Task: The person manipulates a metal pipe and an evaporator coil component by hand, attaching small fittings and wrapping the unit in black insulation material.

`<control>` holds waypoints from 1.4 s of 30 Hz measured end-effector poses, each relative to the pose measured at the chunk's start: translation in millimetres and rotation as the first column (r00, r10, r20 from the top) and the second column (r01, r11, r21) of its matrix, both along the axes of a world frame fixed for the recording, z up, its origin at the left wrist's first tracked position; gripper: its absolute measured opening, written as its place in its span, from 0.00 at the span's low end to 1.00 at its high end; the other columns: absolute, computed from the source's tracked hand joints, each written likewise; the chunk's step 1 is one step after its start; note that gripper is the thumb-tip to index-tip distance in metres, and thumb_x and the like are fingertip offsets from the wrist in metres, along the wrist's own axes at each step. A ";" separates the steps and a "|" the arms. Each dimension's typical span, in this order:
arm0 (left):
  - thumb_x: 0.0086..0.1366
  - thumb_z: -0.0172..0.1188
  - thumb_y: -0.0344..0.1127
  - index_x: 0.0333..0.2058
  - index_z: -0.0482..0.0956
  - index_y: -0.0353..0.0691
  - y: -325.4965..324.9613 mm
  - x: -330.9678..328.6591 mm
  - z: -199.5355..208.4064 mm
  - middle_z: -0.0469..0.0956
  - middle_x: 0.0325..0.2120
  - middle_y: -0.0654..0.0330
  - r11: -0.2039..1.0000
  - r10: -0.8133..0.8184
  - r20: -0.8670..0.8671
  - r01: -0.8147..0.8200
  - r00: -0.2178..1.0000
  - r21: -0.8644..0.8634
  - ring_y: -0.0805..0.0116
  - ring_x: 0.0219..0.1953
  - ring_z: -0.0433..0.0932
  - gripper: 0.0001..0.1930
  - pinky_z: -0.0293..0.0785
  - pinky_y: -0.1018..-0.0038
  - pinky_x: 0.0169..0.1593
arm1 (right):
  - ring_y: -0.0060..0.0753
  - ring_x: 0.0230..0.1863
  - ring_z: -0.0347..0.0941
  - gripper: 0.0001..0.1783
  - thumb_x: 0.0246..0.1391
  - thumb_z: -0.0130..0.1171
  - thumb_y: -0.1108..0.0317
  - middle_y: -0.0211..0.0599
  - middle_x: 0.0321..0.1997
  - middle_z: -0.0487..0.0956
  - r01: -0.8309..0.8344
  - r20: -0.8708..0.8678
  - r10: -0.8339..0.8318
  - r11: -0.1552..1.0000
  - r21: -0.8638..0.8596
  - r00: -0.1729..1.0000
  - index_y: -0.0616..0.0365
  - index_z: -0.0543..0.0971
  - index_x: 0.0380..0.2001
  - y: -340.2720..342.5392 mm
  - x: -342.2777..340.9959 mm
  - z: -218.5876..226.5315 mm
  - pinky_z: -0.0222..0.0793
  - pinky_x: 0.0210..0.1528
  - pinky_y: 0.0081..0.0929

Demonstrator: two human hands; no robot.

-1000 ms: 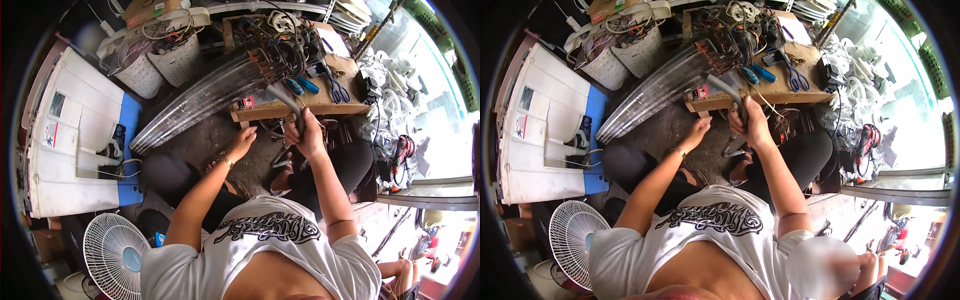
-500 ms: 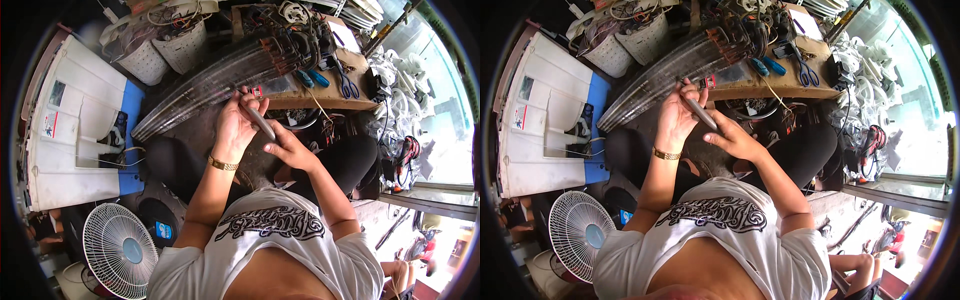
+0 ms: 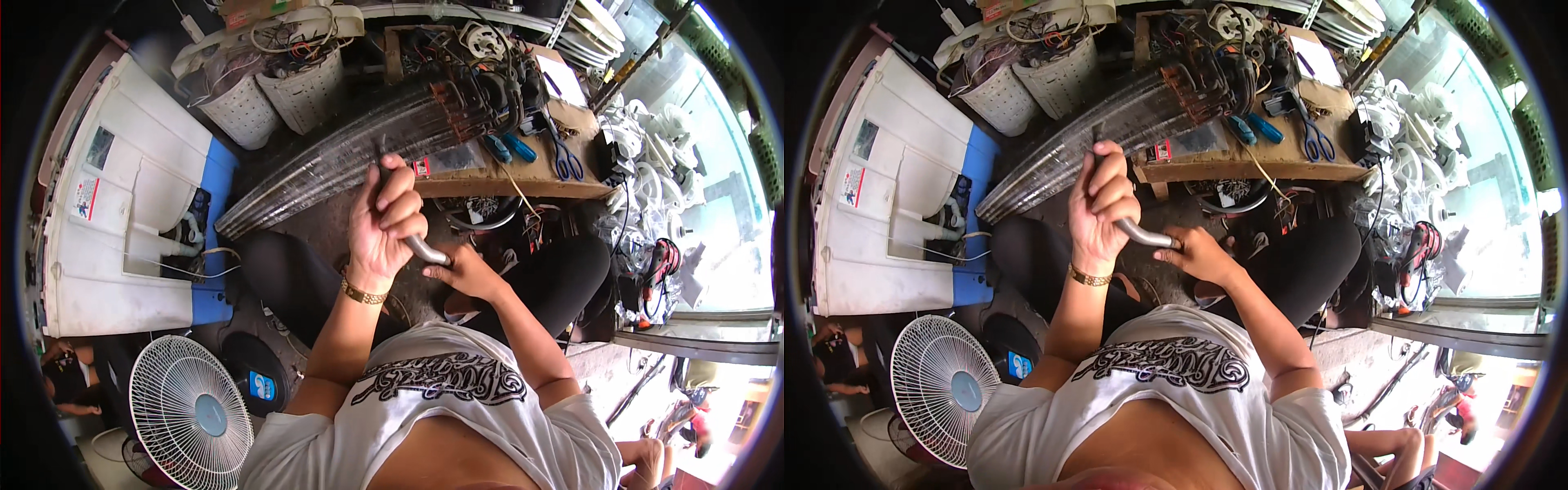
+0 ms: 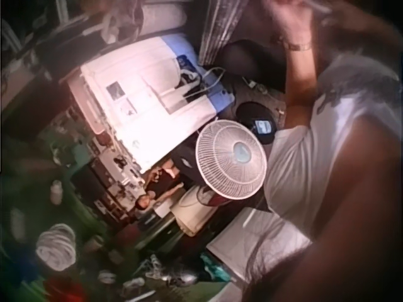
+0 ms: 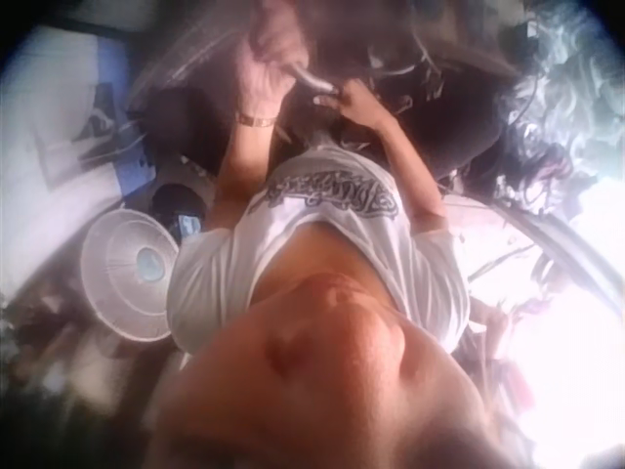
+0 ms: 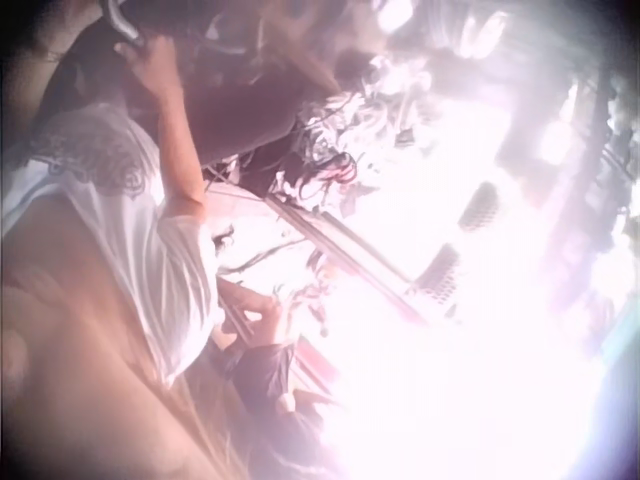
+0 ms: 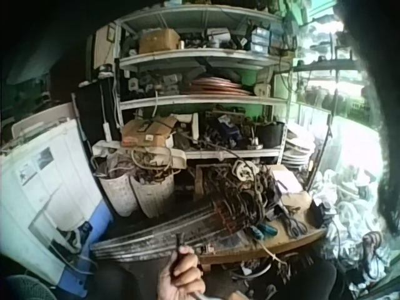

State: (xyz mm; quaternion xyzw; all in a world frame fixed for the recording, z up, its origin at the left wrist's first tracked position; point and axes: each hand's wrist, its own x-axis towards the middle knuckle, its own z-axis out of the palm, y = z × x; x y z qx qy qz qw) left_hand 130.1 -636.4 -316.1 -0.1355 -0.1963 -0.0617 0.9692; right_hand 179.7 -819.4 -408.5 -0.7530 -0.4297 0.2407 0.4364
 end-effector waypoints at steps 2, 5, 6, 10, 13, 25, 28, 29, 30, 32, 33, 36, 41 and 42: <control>0.77 0.43 0.43 0.44 0.70 0.42 -2.8 0.0 -2.6 0.60 0.21 0.66 1.000 0.019 0.065 -0.020 0.998 0.013 0.77 0.18 0.58 0.12 0.61 0.78 0.24 | 0.55 0.26 0.75 0.21 0.51 0.70 0.59 0.53 0.23 0.75 -0.058 -0.074 0.056 0.998 -0.020 0.996 0.64 0.76 0.39 -0.3 0.6 -0.7 0.68 0.31 0.41; 0.77 0.43 0.44 0.41 0.68 0.43 -2.6 2.2 -0.5 0.59 0.21 0.67 0.996 0.063 0.030 -0.064 0.998 0.067 0.78 0.16 0.57 0.12 0.59 0.79 0.21 | 0.59 0.29 0.76 0.16 0.52 0.67 0.62 0.53 0.23 0.77 0.092 0.082 -0.098 0.993 0.069 0.992 0.61 0.75 0.36 -1.3 -1.9 -6.1 0.70 0.31 0.43; 0.77 0.42 0.44 0.41 0.67 0.42 1.0 0.4 1.0 0.59 0.20 0.68 0.989 0.088 -0.042 -0.082 0.995 0.120 0.78 0.15 0.57 0.12 0.58 0.80 0.20 | 0.58 0.30 0.77 0.13 0.51 0.66 0.63 0.51 0.23 0.77 0.184 0.220 -0.175 0.983 -0.018 0.960 0.59 0.76 0.34 -4.7 0.5 -6.6 0.70 0.31 0.45; 0.77 0.40 0.49 0.40 0.66 0.47 -11.6 -12.1 5.8 0.56 0.20 0.72 0.779 0.269 -0.162 -0.115 0.950 0.617 0.82 0.15 0.53 0.13 0.55 0.82 0.20 | 0.51 0.25 0.77 0.07 0.46 0.65 0.67 0.42 0.21 0.78 0.397 0.520 -0.311 0.916 -0.059 0.796 0.54 0.77 0.27 -33.3 27.9 -9.6 0.71 0.27 0.44; 0.77 0.38 0.52 0.39 0.65 0.48 -23.1 -12.6 12.5 0.56 0.20 0.72 0.749 0.229 -0.097 -0.111 0.969 0.653 0.82 0.15 0.53 0.15 0.56 0.81 0.20 | 0.52 0.24 0.76 0.04 0.43 0.64 0.69 0.43 0.23 0.79 0.387 0.478 -0.325 0.921 -0.034 0.816 0.52 0.82 0.26 -40.2 36.9 -3.3 0.70 0.27 0.43; 0.77 0.43 0.48 0.44 0.74 0.37 -15.6 7.3 -19.3 0.63 0.20 0.72 -0.108 0.637 0.180 -0.145 0.749 0.984 0.85 0.16 0.58 0.19 0.58 0.83 0.19 | 0.47 0.33 0.74 0.10 0.41 0.66 0.67 0.38 0.27 0.76 0.578 0.659 -0.523 0.800 0.161 0.540 0.55 0.75 0.24 -33.5 30.6 -31.5 0.68 0.36 0.43; 0.76 0.49 0.40 0.41 0.76 0.34 -9.4 12.2 -38.6 0.69 0.24 0.69 -0.351 0.678 0.347 -0.130 0.648 0.927 0.84 0.24 0.63 0.14 0.63 0.83 0.29 | 0.48 0.34 0.72 0.13 0.38 0.68 0.67 0.39 0.28 0.74 0.597 0.595 -0.588 0.773 0.214 0.548 0.56 0.73 0.24 -16.6 19.0 -68.5 0.66 0.36 0.42; 0.75 0.50 0.39 0.42 0.76 0.34 -7.9 12.3 -39.2 0.69 0.25 0.69 -0.430 0.639 0.411 -0.142 0.651 0.892 0.83 0.26 0.63 0.13 0.64 0.83 0.31 | 0.52 0.32 0.71 0.13 0.38 0.68 0.67 0.41 0.26 0.74 0.590 0.560 -0.601 0.774 0.230 0.570 0.56 0.73 0.25 -12.8 18.3 -78.1 0.66 0.34 0.43; 0.75 0.51 0.39 0.42 0.77 0.34 -6.4 12.7 -39.8 0.70 0.25 0.69 -0.505 0.594 0.471 -0.154 0.652 0.849 0.83 0.28 0.64 0.13 0.64 0.82 0.32 | 0.48 0.28 0.70 0.12 0.42 0.68 0.66 0.38 0.23 0.72 0.550 0.510 -0.578 0.804 0.224 0.637 0.57 0.75 0.26 -12.2 19.9 -86.3 0.66 0.32 0.40; 0.74 0.52 0.39 0.44 0.77 0.34 5.9 10.0 -43.4 0.71 0.27 0.70 -0.479 0.526 0.456 -0.193 0.717 0.856 0.81 0.28 0.65 0.13 0.66 0.80 0.34 | 0.38 0.22 0.67 0.12 0.50 0.67 0.63 0.32 0.19 0.69 0.397 0.190 -0.420 0.906 0.149 0.887 0.59 0.77 0.30 -14.0 21.0 -90.3 0.65 0.28 0.34; 0.74 0.52 0.39 0.45 0.77 0.34 12.7 7.6 -44.7 0.72 0.27 0.70 -0.464 0.490 0.448 -0.211 0.748 0.860 0.80 0.29 0.65 0.14 0.67 0.79 0.35 | 0.33 0.20 0.64 0.13 0.53 0.66 0.61 0.28 0.18 0.67 0.266 -0.106 -0.255 0.957 0.114 0.961 0.60 0.78 0.32 -19.1 22.0 -91.2 0.64 0.26 0.31; 0.74 0.52 0.43 0.51 0.74 0.35 34.2 -4.6 -44.7 0.73 0.30 0.71 -0.227 0.521 0.301 -0.211 0.799 0.951 0.86 0.27 0.63 0.17 0.62 0.86 0.30 | 0.19 0.19 0.57 0.19 0.61 0.62 0.56 0.21 0.18 0.62 0.047 -0.783 0.127 0.980 0.195 0.609 0.64 0.77 0.40 -40.5 21.9 -77.0 0.59 0.24 0.22; 0.75 0.50 0.47 0.47 0.73 0.37 39.1 -2.8 -49.6 0.66 0.25 0.74 -0.026 0.568 0.248 -0.284 0.784 0.958 0.89 0.23 0.58 0.17 0.57 0.88 0.25 | 0.12 0.18 0.52 0.28 0.61 0.61 0.50 0.19 0.18 0.57 0.204 -0.935 0.350 0.921 0.331 -0.065 0.63 0.72 0.52 -75.7 7.8 -38.6 0.50 0.18 0.14; 0.75 0.50 0.47 0.46 0.73 0.37 34.2 0.6 -47.8 0.65 0.24 0.74 -0.037 0.600 0.244 -0.278 0.762 0.960 0.88 0.22 0.58 0.17 0.57 0.88 0.25 | 0.12 0.17 0.51 0.27 0.63 0.59 0.51 0.19 0.18 0.57 0.220 -0.912 0.391 0.907 0.360 -0.121 0.62 0.70 0.53 -81.6 4.0 -33.6 0.48 0.16 0.13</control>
